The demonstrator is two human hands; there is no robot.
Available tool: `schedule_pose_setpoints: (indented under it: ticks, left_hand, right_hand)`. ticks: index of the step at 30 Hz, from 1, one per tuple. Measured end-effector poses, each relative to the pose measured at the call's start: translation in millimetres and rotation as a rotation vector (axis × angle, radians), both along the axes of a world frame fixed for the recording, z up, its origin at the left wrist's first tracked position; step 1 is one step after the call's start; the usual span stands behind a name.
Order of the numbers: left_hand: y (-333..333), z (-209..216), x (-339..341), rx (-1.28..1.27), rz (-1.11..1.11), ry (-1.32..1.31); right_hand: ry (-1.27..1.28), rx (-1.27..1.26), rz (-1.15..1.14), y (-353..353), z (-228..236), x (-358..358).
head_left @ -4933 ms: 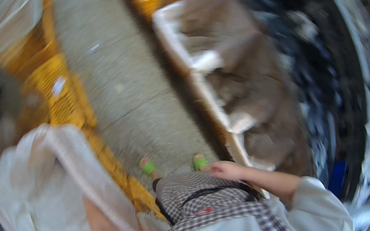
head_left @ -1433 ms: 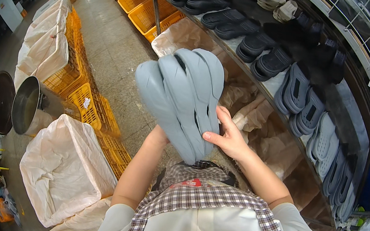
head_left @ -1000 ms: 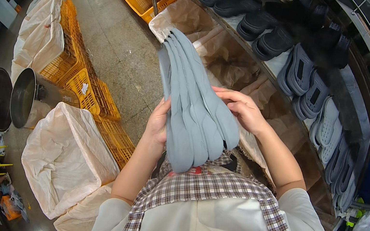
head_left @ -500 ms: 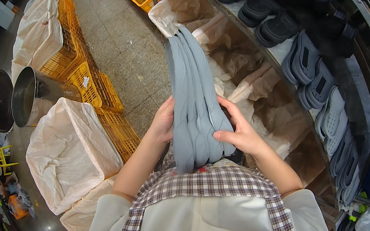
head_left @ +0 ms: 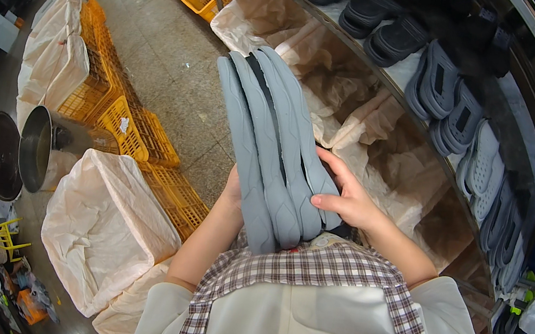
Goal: The person repeatedly picks up stacks of gray and black slide sandals from a metal bowl, inspects them, and places them into white bins or onto a shelf. The person handles the sandals one at a time, turning them over to check the soles before stacking them.
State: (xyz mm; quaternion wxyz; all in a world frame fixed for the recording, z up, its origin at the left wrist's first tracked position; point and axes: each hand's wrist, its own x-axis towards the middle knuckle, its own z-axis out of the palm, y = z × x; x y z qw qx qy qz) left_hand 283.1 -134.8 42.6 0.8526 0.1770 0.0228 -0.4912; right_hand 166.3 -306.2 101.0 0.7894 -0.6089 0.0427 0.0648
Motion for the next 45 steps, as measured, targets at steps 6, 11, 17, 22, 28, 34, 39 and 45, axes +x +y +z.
schedule_pose_setpoints:
  ticks: [6, 11, 17, 22, 28, 34, 39, 45]
  left_hand:
    - [4, -16, 1, 0.299, 0.024, -0.185]
    - [-1, -23, 9, 0.357, 0.009, -0.214]
    - [0, -35, 9, 0.377, 0.002, -0.168]
    - [3, -34, -2, 0.383, 0.045, -0.127]
    - [-29, -30, -13, 0.297, 0.107, -0.068]
    - [-49, -10, -17, 0.195, 0.226, -0.113]
    - [-37, -15, -26, 0.178, 0.402, -0.165]
    - [54, -39, -65, -0.07, 0.702, 0.205]
  right_hand:
    - [-0.258, -0.224, 0.067, -12, -19, -1]
    - [-0.303, -0.639, -0.015, -48, -23, -12]
    - [-0.02, -1.396, -1.475, -238, 0, -92]
    - [0.956, -1.299, -0.961, -355, -33, -193]
    - [0.403, -0.853, -1.367, -350, -19, -211]
    - [-0.167, -0.769, -0.974, -209, 29, -106]
    - [-0.278, -1.036, -0.135, -82, 0, 25]
    - [-0.328, -0.547, 0.532, 21, -26, 77]
